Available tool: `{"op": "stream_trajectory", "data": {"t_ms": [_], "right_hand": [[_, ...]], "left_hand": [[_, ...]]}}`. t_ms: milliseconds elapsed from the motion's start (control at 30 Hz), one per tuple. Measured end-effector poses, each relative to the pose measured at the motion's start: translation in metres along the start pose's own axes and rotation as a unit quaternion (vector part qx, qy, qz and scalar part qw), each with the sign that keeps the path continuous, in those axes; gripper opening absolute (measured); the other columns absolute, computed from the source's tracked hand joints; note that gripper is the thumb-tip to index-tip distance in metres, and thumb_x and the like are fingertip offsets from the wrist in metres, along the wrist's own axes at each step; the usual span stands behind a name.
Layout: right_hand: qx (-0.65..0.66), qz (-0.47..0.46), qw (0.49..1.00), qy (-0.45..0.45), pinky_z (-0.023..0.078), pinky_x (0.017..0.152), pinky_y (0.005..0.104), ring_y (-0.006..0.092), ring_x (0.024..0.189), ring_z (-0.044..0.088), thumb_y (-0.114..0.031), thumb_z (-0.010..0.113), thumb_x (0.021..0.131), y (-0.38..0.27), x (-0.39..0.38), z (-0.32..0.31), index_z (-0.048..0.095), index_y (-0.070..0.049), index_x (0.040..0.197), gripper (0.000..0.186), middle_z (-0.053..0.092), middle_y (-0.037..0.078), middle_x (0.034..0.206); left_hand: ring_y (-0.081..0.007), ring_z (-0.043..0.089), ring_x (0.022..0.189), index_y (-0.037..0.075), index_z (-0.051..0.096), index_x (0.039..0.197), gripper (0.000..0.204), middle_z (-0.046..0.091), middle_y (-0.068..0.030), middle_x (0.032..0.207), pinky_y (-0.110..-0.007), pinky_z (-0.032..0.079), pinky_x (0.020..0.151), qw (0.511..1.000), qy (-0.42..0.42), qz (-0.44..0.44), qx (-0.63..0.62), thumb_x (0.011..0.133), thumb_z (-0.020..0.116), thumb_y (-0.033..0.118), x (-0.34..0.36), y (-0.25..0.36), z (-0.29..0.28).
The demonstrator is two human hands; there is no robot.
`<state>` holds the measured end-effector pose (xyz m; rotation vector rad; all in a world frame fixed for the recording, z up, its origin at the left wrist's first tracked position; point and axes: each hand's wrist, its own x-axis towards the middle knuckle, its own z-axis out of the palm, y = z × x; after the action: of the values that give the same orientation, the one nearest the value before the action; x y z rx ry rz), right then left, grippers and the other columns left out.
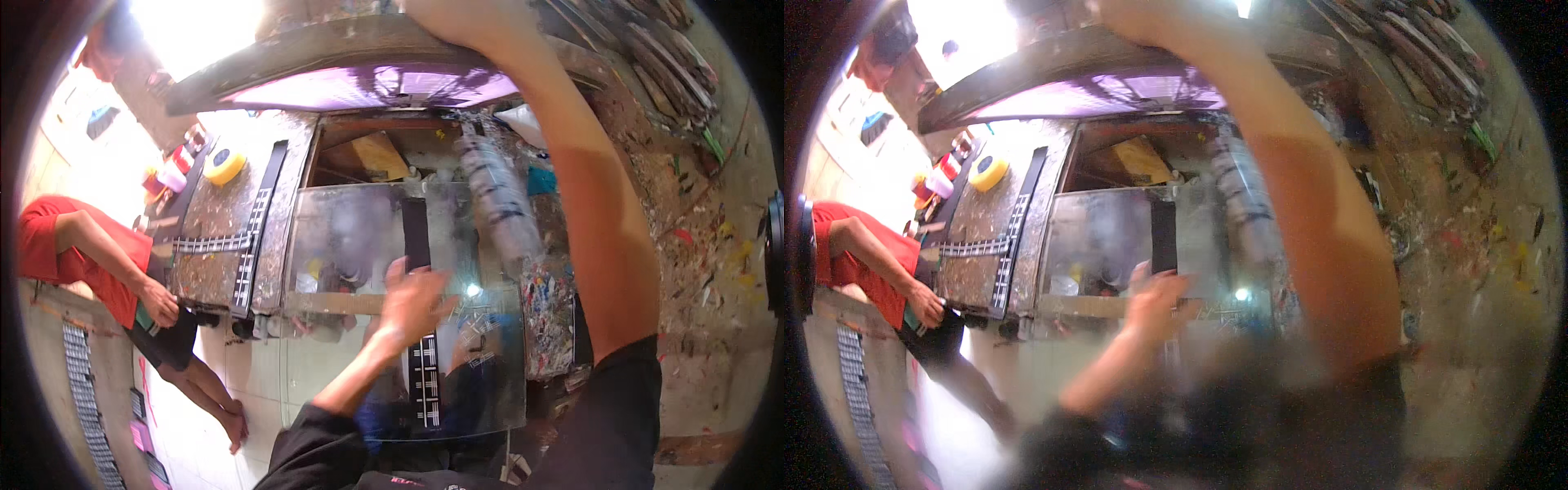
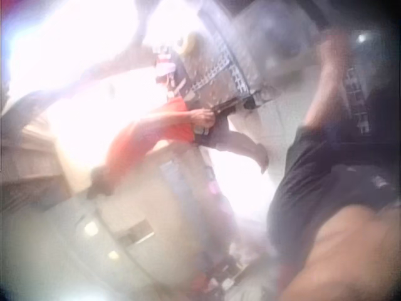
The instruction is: The person performs screen printing on long strips, applying white ink through a stencil frame, lifting the frame, and moving the printed strips aside to a stack.
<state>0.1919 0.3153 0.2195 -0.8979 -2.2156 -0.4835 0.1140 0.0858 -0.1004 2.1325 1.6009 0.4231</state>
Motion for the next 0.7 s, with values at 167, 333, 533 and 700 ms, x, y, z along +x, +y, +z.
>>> {"op": "stream_trajectory", "data": {"t_ms": [167,333,533,700], "right_hand": [[0.002,0.001,1.0,0.005,0.053,0.083,0.0489,0.038,0.086,0.069,-0.037,0.051,0.096,-0.027,0.017,-0.024,0.072,-0.002,0.101,0.041,0.072,0.022,0.096],[0.013,0.001,1.0,0.003,0.052,0.082,0.0496,0.0391,0.086,0.069,-0.04,0.052,0.096,-0.035,0.019,-0.027,0.071,-0.002,0.1,0.043,0.071,0.023,0.095],[0.01,0.0,1.0,0.0,0.052,0.081,0.0504,0.0404,0.087,0.068,-0.043,0.053,0.096,-0.038,0.018,-0.034,0.071,-0.001,0.098,0.046,0.071,0.023,0.094],[0.008,0.001,1.0,0.0,0.052,0.081,0.051,0.0414,0.087,0.068,-0.046,0.054,0.095,-0.039,0.018,-0.036,0.07,0.0,0.096,0.048,0.07,0.024,0.093]], "left_hand": [[-0.03,0.024,0.153,0.011,0.031,0.158,0.083,0.03,-0.0114,0.164,-0.055,0.01,0.124,0.987,0.046,0.063,0.14,0.095,0.053,0.061,-0.071,-0.063,-0.004],[-0.0323,0.022,0.153,0.007,0.03,0.158,0.084,0.031,-0.0108,0.164,-0.058,0.006,0.124,0.987,0.02,0.055,0.15,0.095,0.052,0.059,-0.075,-0.068,-0.004],[-0.0333,0.021,0.153,0.006,0.033,0.156,0.085,0.032,-0.0117,0.163,-0.059,0.005,0.123,0.989,0.01,0.068,0.134,0.093,0.056,0.057,-0.074,-0.07,-0.007],[-0.0336,0.021,0.154,0.005,0.034,0.156,0.086,0.032,-0.0123,0.163,-0.059,0.005,0.124,0.988,-0.003,0.067,0.137,0.092,0.057,0.058,-0.075,-0.069,-0.01]]}}
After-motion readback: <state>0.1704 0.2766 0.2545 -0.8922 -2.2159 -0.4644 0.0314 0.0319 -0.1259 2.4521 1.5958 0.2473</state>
